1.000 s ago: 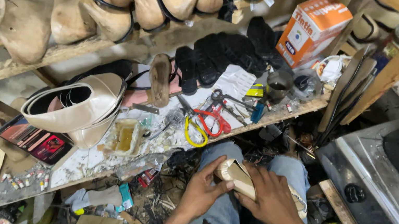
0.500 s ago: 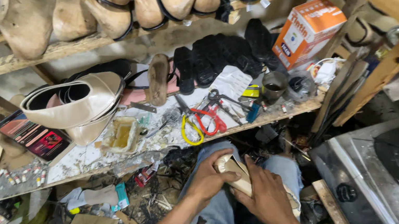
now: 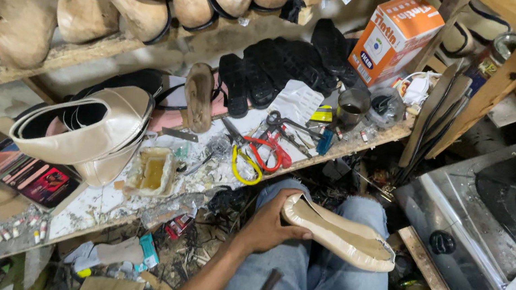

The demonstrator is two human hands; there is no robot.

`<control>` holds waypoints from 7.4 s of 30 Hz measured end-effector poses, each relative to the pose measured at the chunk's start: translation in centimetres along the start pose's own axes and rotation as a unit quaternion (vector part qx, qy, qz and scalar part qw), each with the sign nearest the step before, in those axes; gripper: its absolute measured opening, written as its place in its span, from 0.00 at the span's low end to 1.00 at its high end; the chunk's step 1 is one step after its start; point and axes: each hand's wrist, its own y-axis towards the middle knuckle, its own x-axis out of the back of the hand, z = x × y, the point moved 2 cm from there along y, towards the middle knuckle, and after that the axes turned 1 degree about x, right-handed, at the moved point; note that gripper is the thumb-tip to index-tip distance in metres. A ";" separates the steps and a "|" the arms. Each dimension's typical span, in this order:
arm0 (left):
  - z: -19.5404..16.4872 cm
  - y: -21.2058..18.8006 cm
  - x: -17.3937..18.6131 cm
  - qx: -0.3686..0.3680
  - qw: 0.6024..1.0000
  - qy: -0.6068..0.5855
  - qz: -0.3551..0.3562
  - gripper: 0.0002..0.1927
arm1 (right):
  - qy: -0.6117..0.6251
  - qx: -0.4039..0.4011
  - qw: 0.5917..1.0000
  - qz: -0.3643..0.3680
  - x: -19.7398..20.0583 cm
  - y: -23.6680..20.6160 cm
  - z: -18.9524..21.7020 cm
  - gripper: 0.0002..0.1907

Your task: The person works on a beige slip-on shoe, repeatedly tapping the sole and heel with a hammer and using a metal tool to adjust the shoe's edge. They then cut a piece of cardboard with scissors.

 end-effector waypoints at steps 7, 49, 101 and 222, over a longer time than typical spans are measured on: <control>1.3 -0.8 1.1 -0.037 0.999 0.002 -0.012 0.44 | 0.224 -0.095 0.939 -0.245 8.0 0.4 5.4 0.23; 4.0 -0.9 1.6 -0.013 0.998 0.066 0.017 0.46 | 0.063 -0.122 0.950 -0.280 11.8 0.8 6.1 0.25; -2.6 -2.7 -5.2 0.158 0.987 0.035 0.017 0.22 | 0.148 -0.255 0.716 -0.633 23.9 -15.5 -4.5 0.32; -0.6 -4.4 -0.5 0.007 0.998 0.059 -0.004 0.44 | 0.038 -0.130 0.950 -0.282 12.1 0.7 8.9 0.22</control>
